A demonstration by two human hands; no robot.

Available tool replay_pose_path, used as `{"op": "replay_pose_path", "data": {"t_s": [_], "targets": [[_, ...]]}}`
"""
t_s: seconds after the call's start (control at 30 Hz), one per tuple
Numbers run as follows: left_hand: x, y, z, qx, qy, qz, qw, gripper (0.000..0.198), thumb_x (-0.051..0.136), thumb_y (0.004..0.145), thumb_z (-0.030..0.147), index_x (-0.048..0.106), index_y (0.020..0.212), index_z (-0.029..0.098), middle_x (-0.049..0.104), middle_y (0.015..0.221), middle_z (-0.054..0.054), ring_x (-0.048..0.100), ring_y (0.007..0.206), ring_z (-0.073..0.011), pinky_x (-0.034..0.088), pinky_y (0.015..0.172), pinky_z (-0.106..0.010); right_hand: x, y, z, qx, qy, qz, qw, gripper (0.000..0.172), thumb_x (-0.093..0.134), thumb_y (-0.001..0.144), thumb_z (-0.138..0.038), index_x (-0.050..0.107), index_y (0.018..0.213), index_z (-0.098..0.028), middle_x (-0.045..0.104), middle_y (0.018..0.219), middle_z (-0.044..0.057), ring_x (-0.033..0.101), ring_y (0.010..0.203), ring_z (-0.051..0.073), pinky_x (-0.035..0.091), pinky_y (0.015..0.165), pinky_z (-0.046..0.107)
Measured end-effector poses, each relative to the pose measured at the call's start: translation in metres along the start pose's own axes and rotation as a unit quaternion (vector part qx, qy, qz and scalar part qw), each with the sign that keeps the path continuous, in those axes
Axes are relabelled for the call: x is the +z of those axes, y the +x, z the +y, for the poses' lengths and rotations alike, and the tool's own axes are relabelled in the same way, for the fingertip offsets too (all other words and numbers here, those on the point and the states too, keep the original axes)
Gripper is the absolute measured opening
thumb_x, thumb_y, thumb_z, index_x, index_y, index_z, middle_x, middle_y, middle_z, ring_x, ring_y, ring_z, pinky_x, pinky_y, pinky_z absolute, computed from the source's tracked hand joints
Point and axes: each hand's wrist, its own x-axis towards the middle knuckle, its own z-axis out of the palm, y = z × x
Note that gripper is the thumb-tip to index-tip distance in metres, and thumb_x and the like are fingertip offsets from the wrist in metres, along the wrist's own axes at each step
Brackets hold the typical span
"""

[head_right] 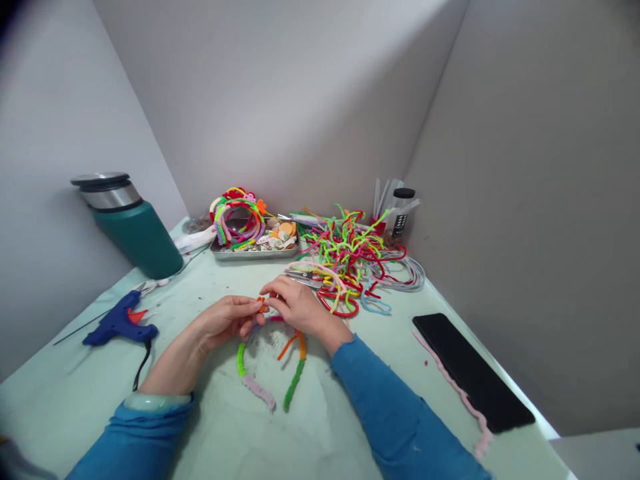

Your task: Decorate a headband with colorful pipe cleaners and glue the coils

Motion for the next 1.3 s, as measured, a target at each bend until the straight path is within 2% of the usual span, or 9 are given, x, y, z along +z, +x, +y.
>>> {"op": "replay_pose_path", "data": {"t_s": [0.1,0.27,0.37,0.67,0.97,1.13,1.2,1.3], "targets": [[-0.0009,-0.0001,-0.0005,-0.003,0.013,-0.008,1.0,0.023,0.067,0.07,0.029,0.066,0.073,0.007,0.065,0.063,-0.006,0.045,0.036,-0.0054,0.041,0.039,-0.02,-0.0009,0.0003,0.0018,-0.002,0.009,-0.018,1.0,0.012,0.049,0.086,-0.018,0.061,0.089,-0.016,0.057,0.084,0.004,0.053,0.08,0.013,0.041,0.073,0.025],[-0.0013,-0.0022,0.0006,-0.013,0.016,-0.027,0.999,0.03,0.065,0.071,0.034,0.066,0.084,0.007,0.068,0.074,-0.01,0.05,0.037,-0.0077,0.039,0.038,-0.02,-0.002,-0.0007,0.0056,-0.003,0.01,-0.023,1.0,0.013,0.051,0.086,-0.02,0.063,0.086,-0.016,0.058,0.08,0.003,0.053,0.076,0.013,0.041,0.07,0.024],[0.0,-0.0035,0.0018,-0.019,0.025,-0.035,0.999,0.031,0.066,0.07,0.034,0.066,0.083,0.006,0.068,0.074,-0.011,0.05,0.037,-0.0077,0.038,0.037,-0.02,-0.0015,-0.0012,0.0064,-0.003,0.007,-0.025,1.0,0.013,0.051,0.085,-0.021,0.063,0.084,-0.016,0.058,0.08,0.003,0.053,0.076,0.013,0.041,0.069,0.025],[0.0033,-0.0014,0.0013,-0.004,0.032,-0.008,0.999,0.025,0.068,0.067,0.033,0.06,0.073,0.01,0.061,0.058,-0.002,0.051,0.036,-0.0074,0.035,0.037,-0.018,-0.0016,-0.0009,0.0027,-0.001,0.011,-0.001,1.0,0.016,0.05,0.086,-0.02,0.061,0.097,-0.018,0.059,0.094,0.007,0.054,0.087,0.015,0.043,0.077,0.029],[0.0031,-0.0048,0.003,-0.016,0.049,-0.054,0.997,0.027,0.066,0.07,0.035,0.06,0.074,0.01,0.06,0.054,-0.002,0.049,0.036,-0.0073,0.034,0.039,-0.018,0.0,-0.0004,0.0053,-0.016,0.033,0.001,0.999,0.012,0.053,0.084,-0.019,0.064,0.084,-0.016,0.061,0.08,0.004,0.056,0.076,0.013,0.043,0.07,0.024],[0.0036,-0.0054,0.0027,-0.009,0.048,-0.057,0.997,0.027,0.066,0.07,0.037,0.061,0.075,0.01,0.059,0.052,-0.001,0.049,0.036,-0.0072,0.035,0.04,-0.019,-0.0015,0.0004,0.0031,0.012,0.055,-0.007,0.998,0.013,0.052,0.085,-0.02,0.064,0.083,-0.016,0.062,0.079,0.003,0.056,0.075,0.012,0.043,0.07,0.024],[0.0031,-0.0051,0.0025,-0.007,0.057,-0.049,0.997,0.028,0.066,0.07,0.037,0.061,0.075,0.01,0.06,0.055,-0.002,0.05,0.037,-0.0073,0.036,0.041,-0.019,-0.0018,0.0003,0.0031,0.024,0.048,-0.013,0.998,0.013,0.051,0.085,-0.02,0.064,0.081,-0.016,0.061,0.077,0.003,0.056,0.073,0.012,0.043,0.068,0.024],[0.0021,-0.0039,0.0027,-0.001,0.077,-0.029,0.997,0.032,0.067,0.069,0.039,0.063,0.079,0.009,0.066,0.071,-0.007,0.052,0.04,-0.0073,0.037,0.041,-0.019,-0.0019,-0.0003,0.0042,0.024,0.022,-0.024,0.999,0.013,0.051,0.085,-0.019,0.063,0.08,-0.015,0.061,0.077,0.003,0.055,0.072,0.012,0.042,0.067,0.023]]}}
